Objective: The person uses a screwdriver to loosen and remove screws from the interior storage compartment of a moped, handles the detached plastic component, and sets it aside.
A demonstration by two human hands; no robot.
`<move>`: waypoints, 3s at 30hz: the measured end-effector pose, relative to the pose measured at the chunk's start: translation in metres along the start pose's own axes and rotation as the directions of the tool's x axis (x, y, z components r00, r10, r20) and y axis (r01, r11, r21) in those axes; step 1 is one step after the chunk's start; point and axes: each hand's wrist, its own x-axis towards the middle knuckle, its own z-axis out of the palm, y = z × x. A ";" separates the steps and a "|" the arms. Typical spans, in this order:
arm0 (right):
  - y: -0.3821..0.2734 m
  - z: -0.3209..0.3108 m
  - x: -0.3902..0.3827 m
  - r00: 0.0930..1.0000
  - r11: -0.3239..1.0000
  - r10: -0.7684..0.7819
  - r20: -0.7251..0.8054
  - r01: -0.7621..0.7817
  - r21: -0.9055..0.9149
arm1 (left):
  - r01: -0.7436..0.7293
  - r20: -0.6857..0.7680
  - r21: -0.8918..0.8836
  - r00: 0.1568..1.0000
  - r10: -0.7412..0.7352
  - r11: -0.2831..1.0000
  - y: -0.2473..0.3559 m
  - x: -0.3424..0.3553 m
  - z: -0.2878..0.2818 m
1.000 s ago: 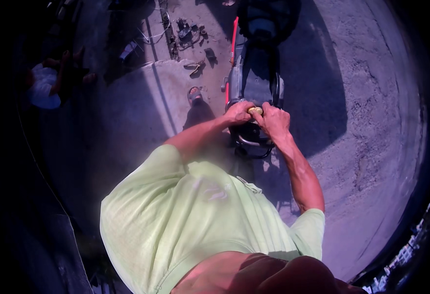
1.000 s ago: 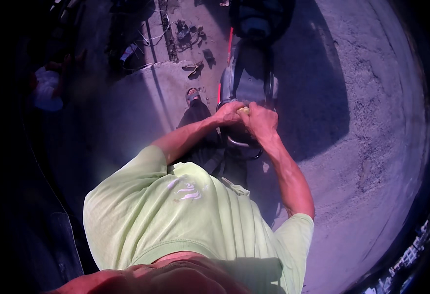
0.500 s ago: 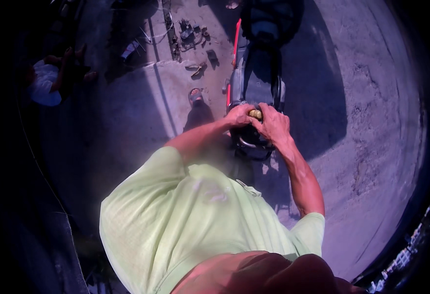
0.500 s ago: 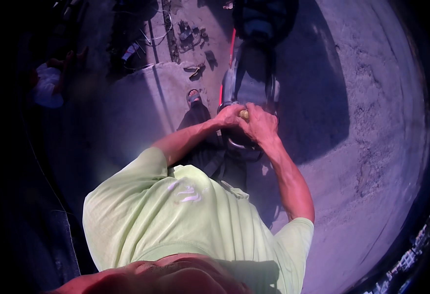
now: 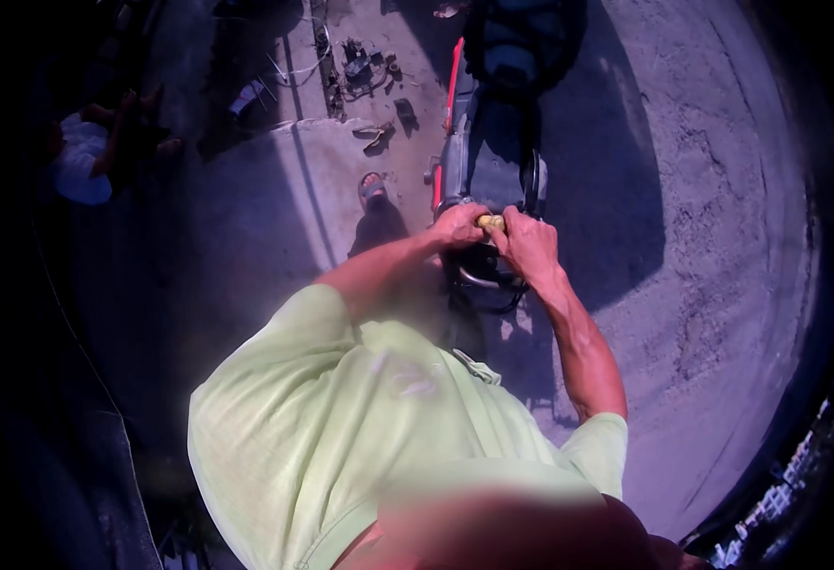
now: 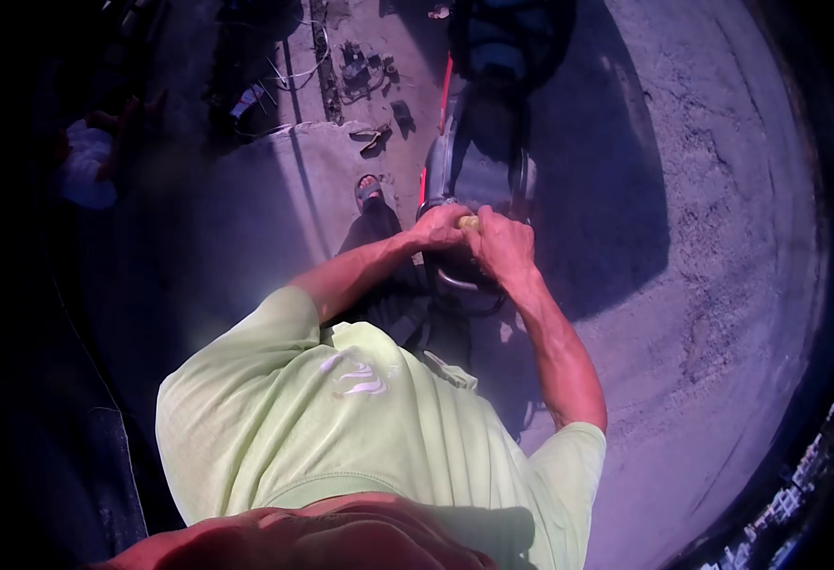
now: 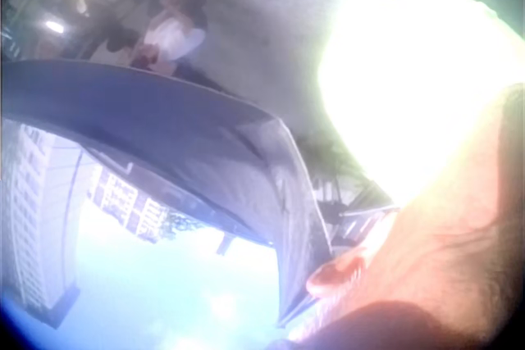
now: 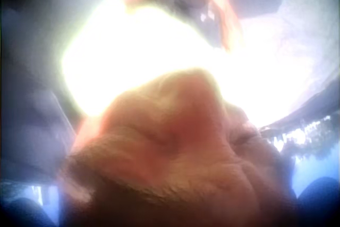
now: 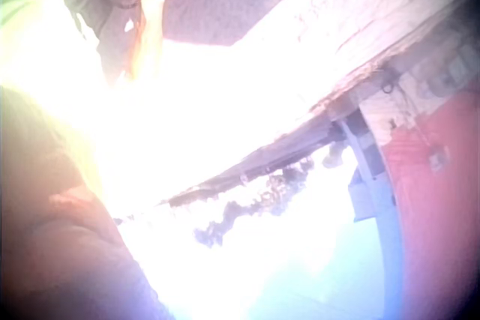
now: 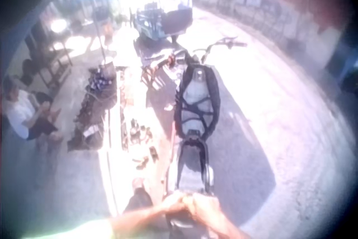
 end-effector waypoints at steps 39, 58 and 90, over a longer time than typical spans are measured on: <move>-0.015 -0.002 -0.008 0.931 0.933 -0.325 -0.166 0.344 0.107 | -0.074 -0.158 -0.302 0.987 0.027 0.951 0.015 -0.043 -0.022; 0.006 0.026 0.008 0.910 0.970 -0.239 -0.339 0.237 -0.046 | -0.208 -0.075 -0.386 0.978 0.194 0.899 0.032 -0.021 -0.009; 0.003 0.023 0.010 0.975 0.997 -0.057 -0.217 0.068 0.046 | -0.038 -0.073 -0.308 0.997 0.016 0.951 0.030 -0.019 -0.012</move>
